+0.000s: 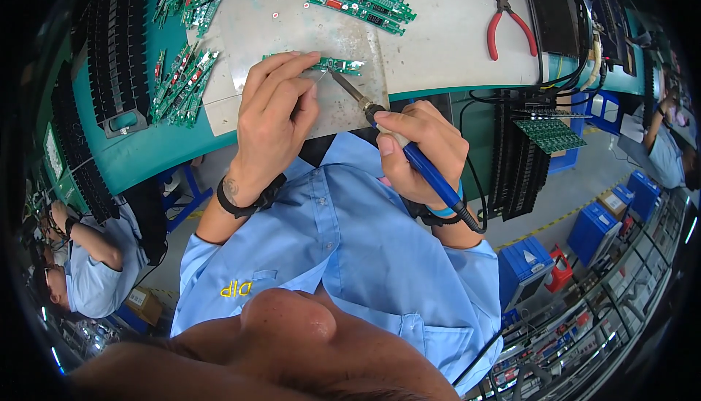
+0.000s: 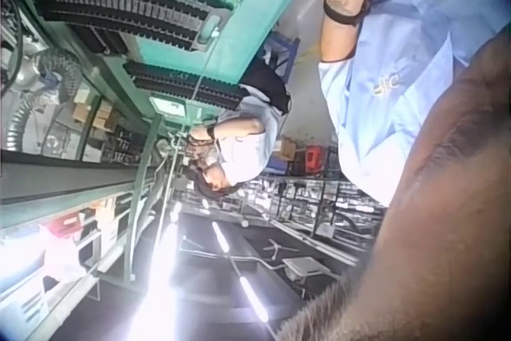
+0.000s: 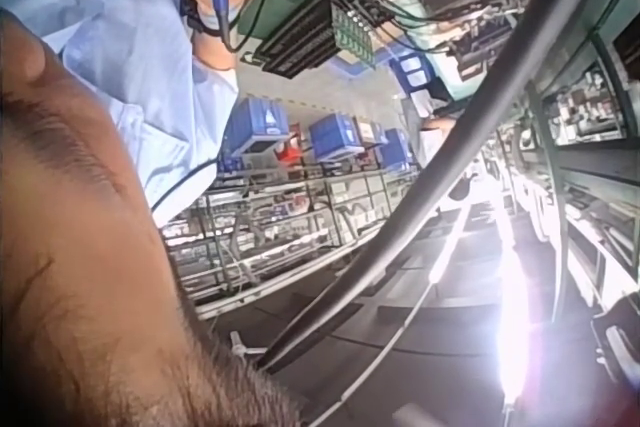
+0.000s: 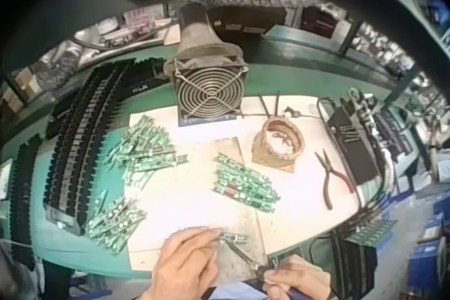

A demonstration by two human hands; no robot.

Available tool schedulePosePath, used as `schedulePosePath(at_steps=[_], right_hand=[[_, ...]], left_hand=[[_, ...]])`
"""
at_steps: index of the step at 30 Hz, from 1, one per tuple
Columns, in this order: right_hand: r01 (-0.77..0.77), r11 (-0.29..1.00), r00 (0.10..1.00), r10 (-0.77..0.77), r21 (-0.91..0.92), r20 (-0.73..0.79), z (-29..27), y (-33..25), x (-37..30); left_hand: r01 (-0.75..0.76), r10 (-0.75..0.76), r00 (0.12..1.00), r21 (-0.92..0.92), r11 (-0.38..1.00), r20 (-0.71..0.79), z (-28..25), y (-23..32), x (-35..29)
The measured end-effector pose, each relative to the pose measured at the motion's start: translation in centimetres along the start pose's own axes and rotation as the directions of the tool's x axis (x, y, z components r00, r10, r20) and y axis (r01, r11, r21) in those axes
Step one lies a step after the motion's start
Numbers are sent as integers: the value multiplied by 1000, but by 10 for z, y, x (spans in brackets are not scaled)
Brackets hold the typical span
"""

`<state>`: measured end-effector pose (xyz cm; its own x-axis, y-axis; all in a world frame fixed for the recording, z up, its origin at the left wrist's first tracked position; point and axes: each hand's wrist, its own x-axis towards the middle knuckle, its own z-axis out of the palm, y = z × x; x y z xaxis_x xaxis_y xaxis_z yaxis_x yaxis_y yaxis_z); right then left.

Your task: Soldering small electronic components onto printed circuit board strips.

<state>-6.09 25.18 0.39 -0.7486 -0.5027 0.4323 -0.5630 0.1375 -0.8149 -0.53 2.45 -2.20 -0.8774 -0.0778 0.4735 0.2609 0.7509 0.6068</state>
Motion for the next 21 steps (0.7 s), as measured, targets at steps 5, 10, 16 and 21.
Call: schedulePosePath(at_steps=[5, 10, 16, 21], right_hand=[[11, 1000, 1000, -11, 8, -29, -7, -2, -1], [13, 1000, 999, -12, 7, -36, -13, -4, -5], [54, 999, 997, -54, -1, -56, -12, 0, -9], [56, 998, 997, -57, -10, -50, -10, 1, -9]], left_hand=[[-9, 9, 1000, 0, 1000, -11, 1, 0, -1], [-28, 28, 999, 15, 1000, -16, -1, 3, 1], [-36, 35, 999, 30, 999, 17, -2, 13, 7], [-23, 23, 999, 28, 999, 22, 3, 14, 7]])
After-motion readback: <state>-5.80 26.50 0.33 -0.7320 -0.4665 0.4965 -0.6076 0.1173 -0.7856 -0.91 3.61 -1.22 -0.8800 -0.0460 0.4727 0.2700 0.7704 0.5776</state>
